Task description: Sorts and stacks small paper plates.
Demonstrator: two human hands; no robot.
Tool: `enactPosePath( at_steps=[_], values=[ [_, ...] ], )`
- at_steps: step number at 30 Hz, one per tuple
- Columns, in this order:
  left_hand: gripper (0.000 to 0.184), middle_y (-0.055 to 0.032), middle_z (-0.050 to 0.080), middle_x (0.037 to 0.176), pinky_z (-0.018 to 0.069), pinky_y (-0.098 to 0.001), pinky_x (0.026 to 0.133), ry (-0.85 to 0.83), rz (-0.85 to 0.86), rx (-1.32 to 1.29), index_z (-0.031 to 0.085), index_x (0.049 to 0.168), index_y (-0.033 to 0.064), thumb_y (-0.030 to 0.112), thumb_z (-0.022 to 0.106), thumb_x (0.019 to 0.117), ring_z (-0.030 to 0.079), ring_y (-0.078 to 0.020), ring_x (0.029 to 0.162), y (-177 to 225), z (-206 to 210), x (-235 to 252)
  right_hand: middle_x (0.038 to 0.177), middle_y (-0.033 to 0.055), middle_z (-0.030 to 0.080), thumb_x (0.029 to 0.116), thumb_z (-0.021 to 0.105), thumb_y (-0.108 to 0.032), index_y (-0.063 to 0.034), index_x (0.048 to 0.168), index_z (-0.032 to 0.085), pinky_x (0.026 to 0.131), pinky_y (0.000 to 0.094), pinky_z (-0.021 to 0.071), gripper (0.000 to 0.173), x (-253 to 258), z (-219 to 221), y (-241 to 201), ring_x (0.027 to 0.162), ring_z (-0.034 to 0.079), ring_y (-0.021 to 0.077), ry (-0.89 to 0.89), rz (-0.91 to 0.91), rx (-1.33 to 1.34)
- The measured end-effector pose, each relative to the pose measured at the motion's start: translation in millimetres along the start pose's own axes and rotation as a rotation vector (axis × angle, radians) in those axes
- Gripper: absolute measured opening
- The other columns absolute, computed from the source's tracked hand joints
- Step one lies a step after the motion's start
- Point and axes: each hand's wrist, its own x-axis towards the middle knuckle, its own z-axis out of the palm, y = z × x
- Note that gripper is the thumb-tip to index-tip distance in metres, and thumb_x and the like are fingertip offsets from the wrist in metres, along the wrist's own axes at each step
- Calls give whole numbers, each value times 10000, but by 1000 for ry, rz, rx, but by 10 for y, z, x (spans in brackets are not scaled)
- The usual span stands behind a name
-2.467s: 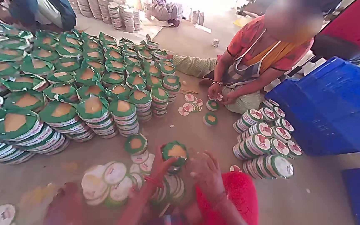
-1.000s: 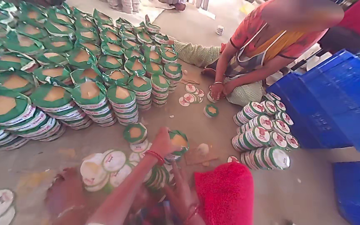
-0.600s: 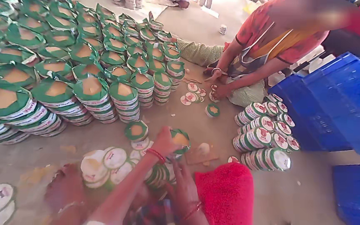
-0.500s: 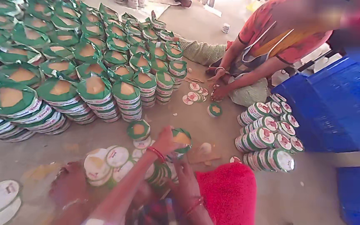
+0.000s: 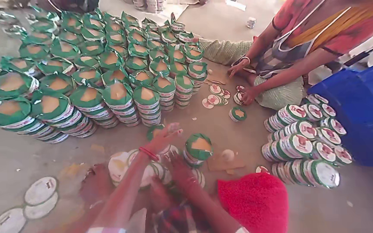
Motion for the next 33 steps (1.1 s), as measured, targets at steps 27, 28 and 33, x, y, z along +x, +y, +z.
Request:
enactPosePath(
  at_steps=[27, 28, 33],
  values=[
    [544, -130, 561, 1451, 490, -406, 1063, 186, 93, -83, 480, 1456, 29, 372, 469, 1034, 579, -214, 1292, -159, -91, -162, 1250, 96, 730, 980, 495, 32, 62, 1460, 448, 968, 379, 585, 484, -757, -890, -50, 1121, 721, 191, 533, -52, 690],
    [541, -134, 560, 1451, 492, -408, 1059, 177, 86, -79, 481, 1454, 24, 369, 464, 1037, 578, -220, 1294, -163, -49, -152, 1290, 92, 713, 976, 462, 48, 63, 1484, 415, 994, 383, 573, 510, -767, -888, -29, 1160, 704, 191, 485, -61, 703],
    [507, -127, 546, 1472, 487, -407, 1069, 111, 24, -76, 480, 1468, 41, 347, 448, 1066, 569, -229, 1308, -202, 65, -113, 1565, 163, 467, 860, 537, 190, -18, 1622, 163, 1147, 476, 440, 874, -625, -830, -124, 1398, 519, 313, 19, 56, 548]
  ],
)
